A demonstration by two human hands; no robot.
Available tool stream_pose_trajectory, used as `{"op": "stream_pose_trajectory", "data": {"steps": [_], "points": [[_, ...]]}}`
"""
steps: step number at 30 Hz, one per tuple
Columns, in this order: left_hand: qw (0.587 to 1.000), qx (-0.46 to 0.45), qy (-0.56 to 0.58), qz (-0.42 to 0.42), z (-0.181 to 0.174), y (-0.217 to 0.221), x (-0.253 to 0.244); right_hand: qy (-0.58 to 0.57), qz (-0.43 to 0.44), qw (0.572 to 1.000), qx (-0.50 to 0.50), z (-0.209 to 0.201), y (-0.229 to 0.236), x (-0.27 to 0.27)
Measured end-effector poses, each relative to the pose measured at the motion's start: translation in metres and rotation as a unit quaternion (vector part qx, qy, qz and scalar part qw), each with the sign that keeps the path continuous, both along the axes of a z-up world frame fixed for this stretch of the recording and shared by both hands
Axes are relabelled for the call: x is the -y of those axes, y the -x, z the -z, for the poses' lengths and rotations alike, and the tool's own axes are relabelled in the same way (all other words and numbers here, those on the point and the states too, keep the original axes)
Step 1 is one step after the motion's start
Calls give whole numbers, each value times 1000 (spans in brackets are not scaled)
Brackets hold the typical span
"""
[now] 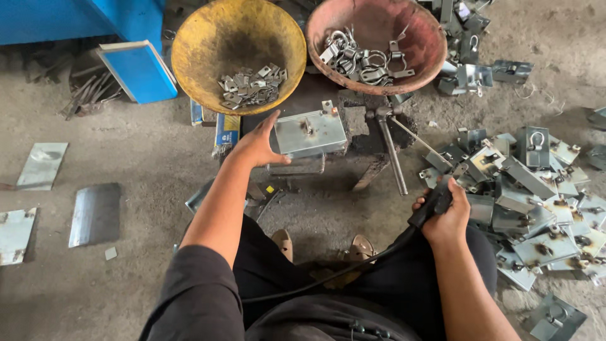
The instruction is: The person sits on the floor and welds small metal brackets and rings onto rectangular metal plates using a handheld welding torch. They pick up parts from bowls and the floor, position them on a metal plate, and weld them in place, creating sparks. The finished pieces are placed on a pile on the floor.
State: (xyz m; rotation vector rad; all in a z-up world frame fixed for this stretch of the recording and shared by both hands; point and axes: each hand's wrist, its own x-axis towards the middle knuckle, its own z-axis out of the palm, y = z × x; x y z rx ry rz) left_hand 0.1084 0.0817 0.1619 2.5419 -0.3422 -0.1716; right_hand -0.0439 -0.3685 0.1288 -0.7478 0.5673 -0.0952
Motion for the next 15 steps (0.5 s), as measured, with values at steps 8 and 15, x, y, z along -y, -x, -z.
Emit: {"op": "stream_pose_trajectory", "data": {"steps": [8, 15], "points": [[985, -58, 62, -150, 25, 91, 39, 51, -26, 998, -5, -2, 2, -14], [964, -252, 80, -27, 59, 117, 83, 73, -35, 997, -7, 1, -8, -30]]}}
